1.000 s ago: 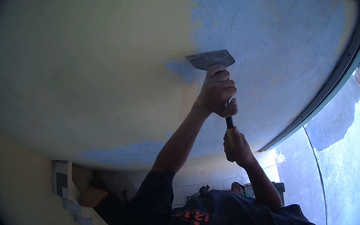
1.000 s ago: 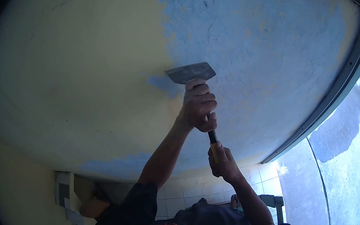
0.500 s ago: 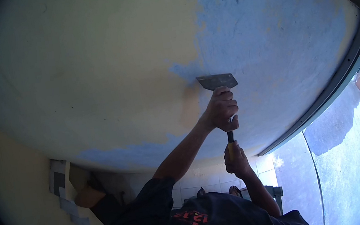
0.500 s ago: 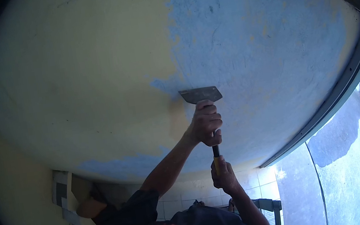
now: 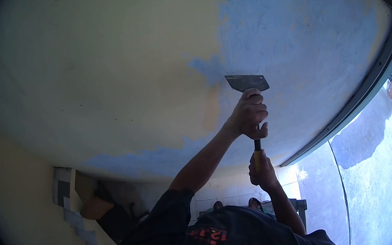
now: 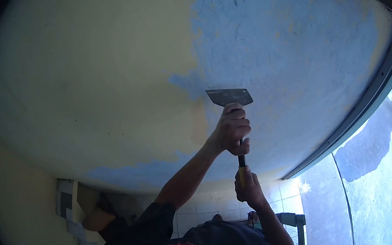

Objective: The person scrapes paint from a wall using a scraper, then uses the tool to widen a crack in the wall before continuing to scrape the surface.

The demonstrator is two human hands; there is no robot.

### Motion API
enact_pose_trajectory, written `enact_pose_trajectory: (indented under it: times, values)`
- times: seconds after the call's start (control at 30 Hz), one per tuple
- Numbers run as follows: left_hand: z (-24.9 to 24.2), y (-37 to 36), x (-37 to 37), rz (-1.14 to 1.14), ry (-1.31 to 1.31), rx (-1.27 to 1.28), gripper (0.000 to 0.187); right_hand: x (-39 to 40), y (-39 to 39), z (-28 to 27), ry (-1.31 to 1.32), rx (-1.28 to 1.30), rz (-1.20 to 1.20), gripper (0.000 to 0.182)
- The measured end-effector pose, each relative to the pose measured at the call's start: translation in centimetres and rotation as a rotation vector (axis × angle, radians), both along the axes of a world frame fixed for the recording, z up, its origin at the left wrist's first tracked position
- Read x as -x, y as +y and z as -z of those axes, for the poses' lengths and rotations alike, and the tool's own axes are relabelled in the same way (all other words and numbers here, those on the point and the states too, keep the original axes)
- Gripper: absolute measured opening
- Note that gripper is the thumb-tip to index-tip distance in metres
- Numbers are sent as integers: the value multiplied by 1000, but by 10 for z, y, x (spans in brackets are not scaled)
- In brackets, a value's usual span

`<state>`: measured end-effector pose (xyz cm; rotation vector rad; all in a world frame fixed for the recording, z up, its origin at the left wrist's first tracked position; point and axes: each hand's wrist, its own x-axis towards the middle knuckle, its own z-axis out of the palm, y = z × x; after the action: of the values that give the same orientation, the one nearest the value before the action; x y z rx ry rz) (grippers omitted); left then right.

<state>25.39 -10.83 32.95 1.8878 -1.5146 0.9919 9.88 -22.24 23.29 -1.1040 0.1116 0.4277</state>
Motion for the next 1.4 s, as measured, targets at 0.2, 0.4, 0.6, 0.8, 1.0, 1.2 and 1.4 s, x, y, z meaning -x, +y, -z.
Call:
enact_pose_trajectory:
  times: [0.2, 0.4, 0.6, 0.8, 1.0, 1.2, 1.4]
  values:
    - [6, 1, -11, -54, -35, 53, 23, -15, -2, -2, -23, 90, -13, 53]
    - [-59, 2, -45, -45, -248, 104, 27, -58, -9, -53, -270, 183, 36, 57]
    - [-56, 5, -27, -58, -190, 66, 28, -39, -10, -45, -222, -10, -89, 54]
    - [37, 10, 23, -41, 62, -20, 22, 22, 0, 34, 60, -98, -96, 53]
    - [68, 5, 13, -56, 45, 27, 20, 8, -2, 59, -56, 157, 7, 56]
    - [68, 8, 0, -51, 36, 17, 21, -1, 7, 59, 13, 87, 4, 56]
    - [40, 12, 17, -90, -4, -20, 20, 1, 0, 53, -113, 132, 12, 62]
